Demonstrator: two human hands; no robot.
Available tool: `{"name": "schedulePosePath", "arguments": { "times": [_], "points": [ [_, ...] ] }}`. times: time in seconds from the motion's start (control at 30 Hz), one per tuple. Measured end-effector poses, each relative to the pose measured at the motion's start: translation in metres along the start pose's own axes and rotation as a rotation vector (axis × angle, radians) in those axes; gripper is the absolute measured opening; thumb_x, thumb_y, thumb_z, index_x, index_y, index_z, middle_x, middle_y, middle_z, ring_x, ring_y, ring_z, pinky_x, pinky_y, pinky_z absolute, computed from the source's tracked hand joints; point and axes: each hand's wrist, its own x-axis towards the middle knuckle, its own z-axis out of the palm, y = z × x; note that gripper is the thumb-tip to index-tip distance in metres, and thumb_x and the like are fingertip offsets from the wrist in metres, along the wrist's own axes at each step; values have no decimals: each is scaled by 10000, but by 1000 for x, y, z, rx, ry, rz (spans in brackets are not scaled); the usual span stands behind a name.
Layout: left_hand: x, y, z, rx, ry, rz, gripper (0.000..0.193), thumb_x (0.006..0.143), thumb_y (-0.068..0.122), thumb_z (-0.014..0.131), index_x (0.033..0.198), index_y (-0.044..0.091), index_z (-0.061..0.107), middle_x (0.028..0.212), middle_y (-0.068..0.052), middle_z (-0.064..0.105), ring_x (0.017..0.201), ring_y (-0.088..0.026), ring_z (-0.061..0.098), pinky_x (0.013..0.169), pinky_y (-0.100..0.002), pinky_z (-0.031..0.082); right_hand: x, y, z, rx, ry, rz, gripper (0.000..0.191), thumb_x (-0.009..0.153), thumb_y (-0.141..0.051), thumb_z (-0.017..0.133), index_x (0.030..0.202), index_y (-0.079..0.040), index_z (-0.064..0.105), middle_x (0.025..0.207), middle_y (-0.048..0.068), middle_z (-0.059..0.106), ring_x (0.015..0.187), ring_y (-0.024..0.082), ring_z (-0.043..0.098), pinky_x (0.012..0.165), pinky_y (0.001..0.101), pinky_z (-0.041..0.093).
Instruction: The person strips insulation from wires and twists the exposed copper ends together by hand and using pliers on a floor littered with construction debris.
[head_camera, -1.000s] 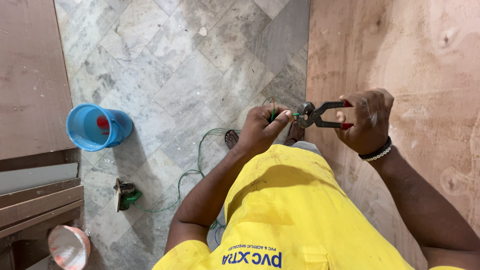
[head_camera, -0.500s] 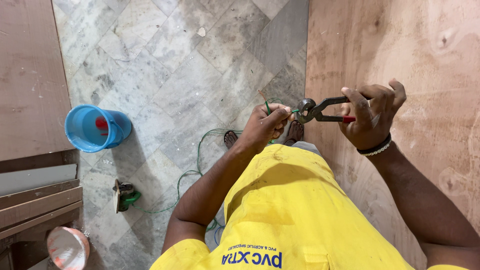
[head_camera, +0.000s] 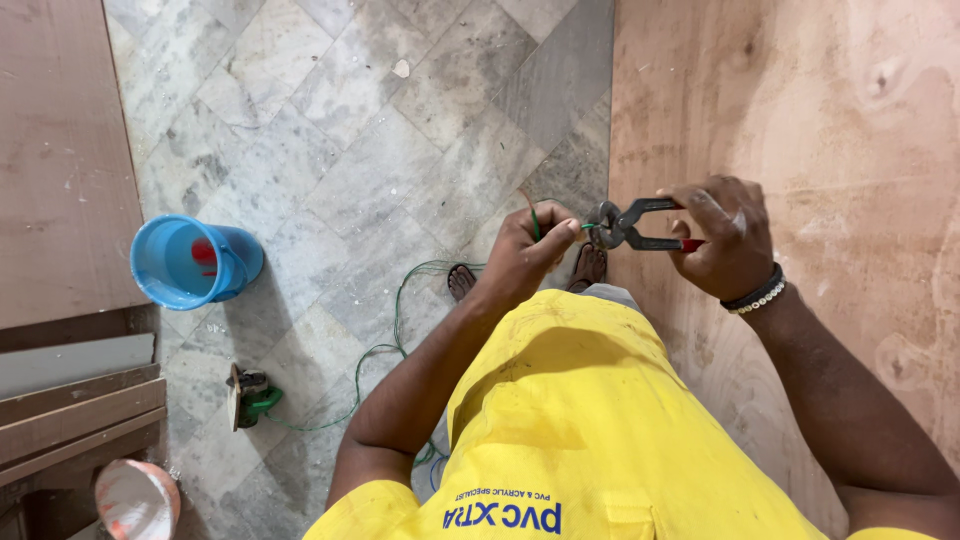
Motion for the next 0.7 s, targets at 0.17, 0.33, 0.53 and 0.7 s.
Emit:
{"name": "schedulePosePath", "arguments": {
  "times": [0.17,0.33,0.53,0.7],
  "points": [
    [-6,9,-6,262,11,68,164,1025,169,657,931,35,657,694,52,520,627,-50,443,556,-267,393,0,0,6,138,-69,10,414,751,-102,819,1136,-55,675,1047,164,652,997,385,615,864,508,503],
    [-7,26,-7,417,-10,125,121,1003,160,657,991,40,674,730,-25,581,663,-108,501,612,-304,452,-6,0,13,344,-207,77,533,716,-16,775,1231,-60,643,1075,154,656,1016,352,635,864,440,544],
    [-5,33,-11,641,-102,405,101,1002,142,659,1033,45,663,913,-132,639,860,-276,640,755,-391,524,-16,9,24,341,-366,245,522,720,-23,765,1223,-112,656,1009,95,676,920,258,688,824,384,582],
    [-3,31,-9,699,-115,416,137,1018,178,632,1050,51,671,926,-129,647,860,-292,664,752,-399,541,-21,5,28,306,-248,213,424,770,-71,753,1184,-98,669,959,111,713,850,290,712,754,408,598]
  ]
}}
